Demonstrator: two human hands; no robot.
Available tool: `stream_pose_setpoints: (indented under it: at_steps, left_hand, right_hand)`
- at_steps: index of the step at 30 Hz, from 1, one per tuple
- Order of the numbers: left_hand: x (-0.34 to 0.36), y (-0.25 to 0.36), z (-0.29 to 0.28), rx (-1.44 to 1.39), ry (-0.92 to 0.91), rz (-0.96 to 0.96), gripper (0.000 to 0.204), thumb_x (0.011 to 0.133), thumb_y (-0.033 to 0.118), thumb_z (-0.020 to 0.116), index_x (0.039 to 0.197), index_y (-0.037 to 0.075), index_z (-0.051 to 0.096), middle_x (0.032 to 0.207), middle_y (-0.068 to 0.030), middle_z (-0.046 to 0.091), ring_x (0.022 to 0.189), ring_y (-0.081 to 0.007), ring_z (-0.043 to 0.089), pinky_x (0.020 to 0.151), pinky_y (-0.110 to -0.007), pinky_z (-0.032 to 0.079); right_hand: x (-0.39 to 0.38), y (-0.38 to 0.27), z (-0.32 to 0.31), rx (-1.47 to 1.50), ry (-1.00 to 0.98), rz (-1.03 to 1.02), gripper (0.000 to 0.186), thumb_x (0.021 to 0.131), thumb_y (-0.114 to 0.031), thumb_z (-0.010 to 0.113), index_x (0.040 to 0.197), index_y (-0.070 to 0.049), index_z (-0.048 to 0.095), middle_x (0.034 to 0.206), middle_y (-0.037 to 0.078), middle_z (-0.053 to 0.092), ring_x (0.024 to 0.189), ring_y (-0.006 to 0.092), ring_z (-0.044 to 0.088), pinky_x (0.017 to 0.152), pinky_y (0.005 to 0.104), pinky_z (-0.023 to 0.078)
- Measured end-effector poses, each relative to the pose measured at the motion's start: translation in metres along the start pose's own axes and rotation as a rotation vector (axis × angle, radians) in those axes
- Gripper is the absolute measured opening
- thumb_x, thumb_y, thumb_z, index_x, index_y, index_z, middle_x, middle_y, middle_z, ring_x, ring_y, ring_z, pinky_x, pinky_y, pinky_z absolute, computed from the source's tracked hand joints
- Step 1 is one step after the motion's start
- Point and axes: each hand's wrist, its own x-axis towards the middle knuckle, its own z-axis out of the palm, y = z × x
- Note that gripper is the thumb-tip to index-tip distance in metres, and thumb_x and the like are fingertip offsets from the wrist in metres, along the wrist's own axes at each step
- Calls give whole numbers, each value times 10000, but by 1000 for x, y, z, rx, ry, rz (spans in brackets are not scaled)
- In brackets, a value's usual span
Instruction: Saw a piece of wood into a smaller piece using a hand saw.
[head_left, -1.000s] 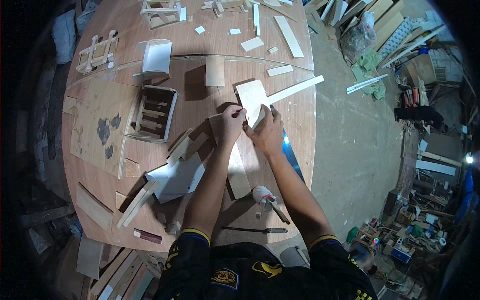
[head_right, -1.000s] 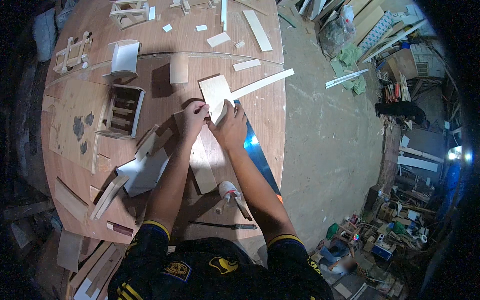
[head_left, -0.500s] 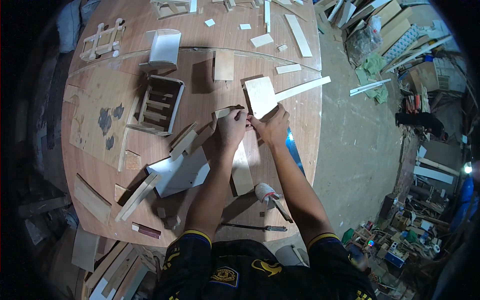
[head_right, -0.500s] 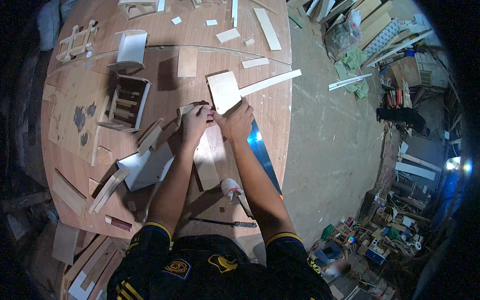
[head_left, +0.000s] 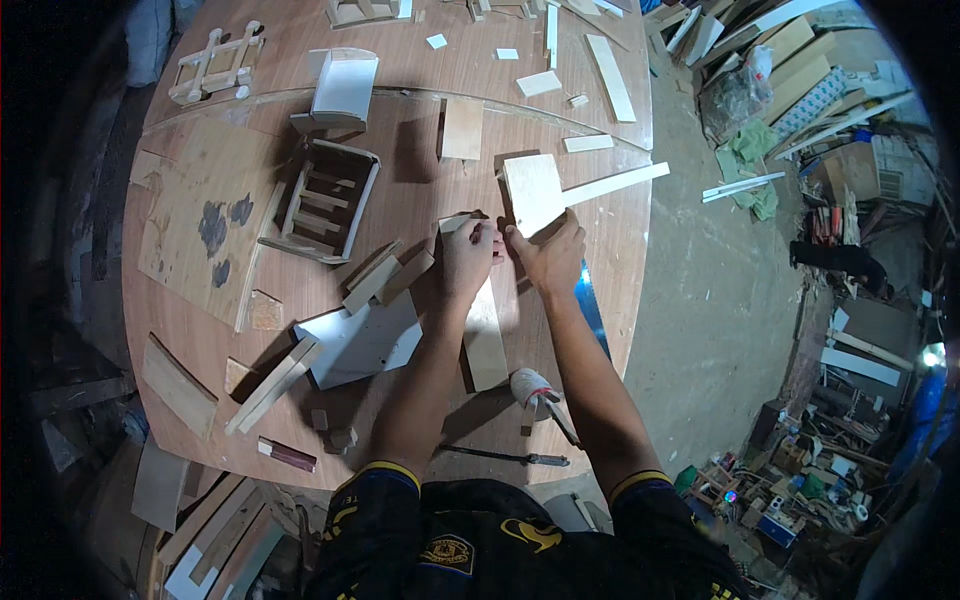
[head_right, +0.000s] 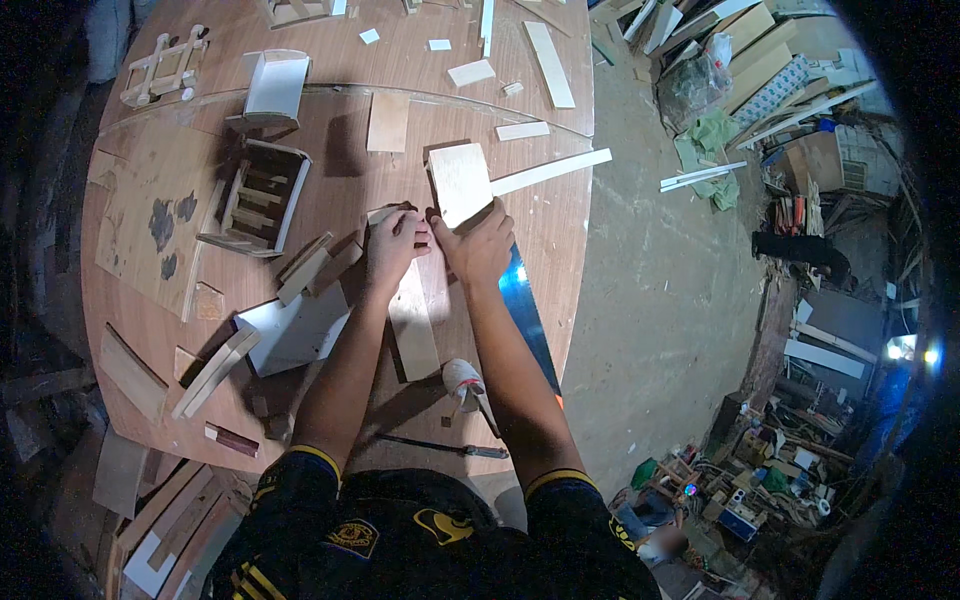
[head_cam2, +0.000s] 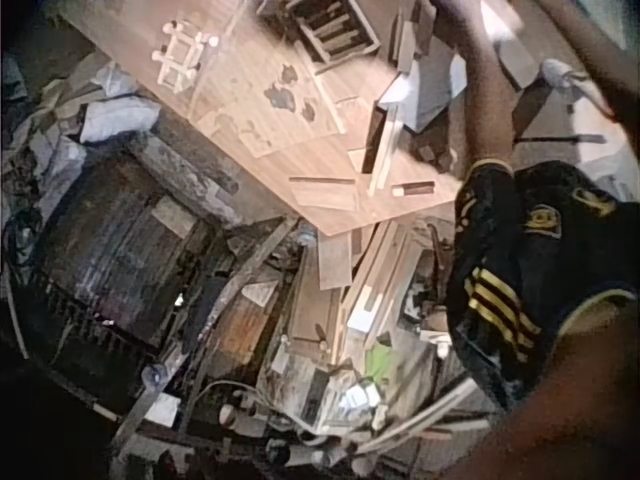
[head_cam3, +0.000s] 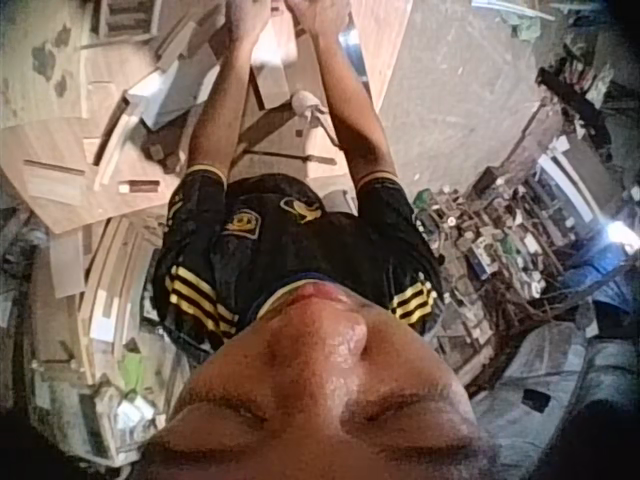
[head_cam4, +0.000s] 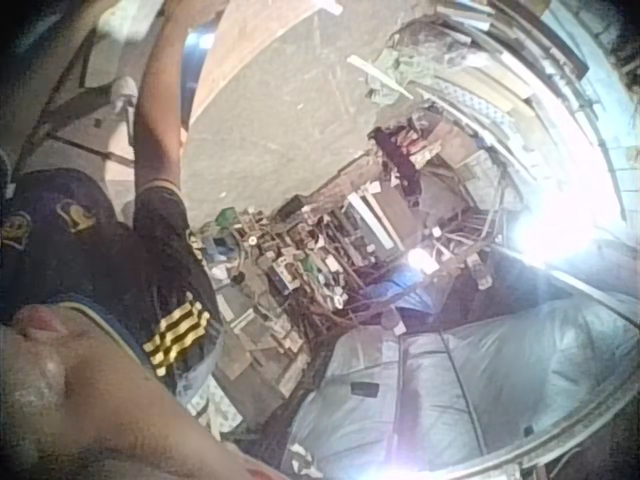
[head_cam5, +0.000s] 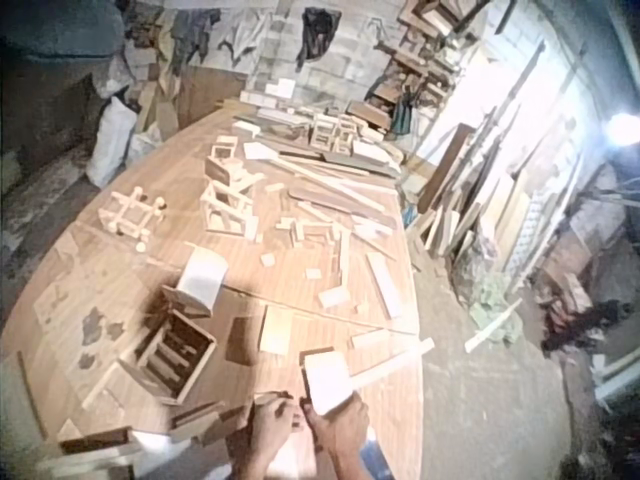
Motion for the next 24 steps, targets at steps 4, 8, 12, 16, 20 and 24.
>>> stream_pose_setpoints:
  at_steps: [4,8,12,16,20,24]
  left_hand:
    - [0,-1,1,26,27,9,251,985,207,491,1027,-22,584,873,-89,641,748,-148,644,655,-280,568]
    - [0,-2,2,18,26,17,244,983,202,498,1031,-21,585,872,-88,645,746,-145,645,649,-278,564]
    - [2,-1,4,44,31,42,240,980,192,504,1052,-22,586,866,-87,648,742,-143,647,648,-280,566]
    - [18,8,8,177,50,121,231,958,180,540,1038,-28,603,845,-100,658,725,-140,645,656,-285,550]
    - [35,37,18,536,213,481,224,900,175,614,1023,-11,635,885,-146,686,765,-220,679,712,-328,519]
    - [57,48,12,557,238,591,279,885,208,642,1104,35,649,943,-161,696,815,-269,687,740,-352,524]
  right_hand:
    - [-1,-2,0,-4,3,17,953,641,-505,784,1308,47,386,1141,248,505,1062,440,521,885,493,452]
    - [-2,2,2,-12,14,-2,948,642,-510,780,1305,46,392,1138,249,505,1054,439,523,879,496,452]
    - [-1,8,2,2,18,-18,957,637,-518,780,1308,42,392,1141,248,503,1060,439,519,879,495,454]
    - [-2,8,2,-20,8,-5,995,625,-543,786,1316,46,380,1157,243,489,1070,433,515,890,489,457]
    - [1,10,-2,-26,-30,14,1025,619,-568,788,1319,52,370,1165,242,471,1073,431,513,897,489,457]
    - [0,2,-4,-29,-63,21,1045,611,-588,791,1315,58,369,1168,248,456,1078,434,508,891,497,457]
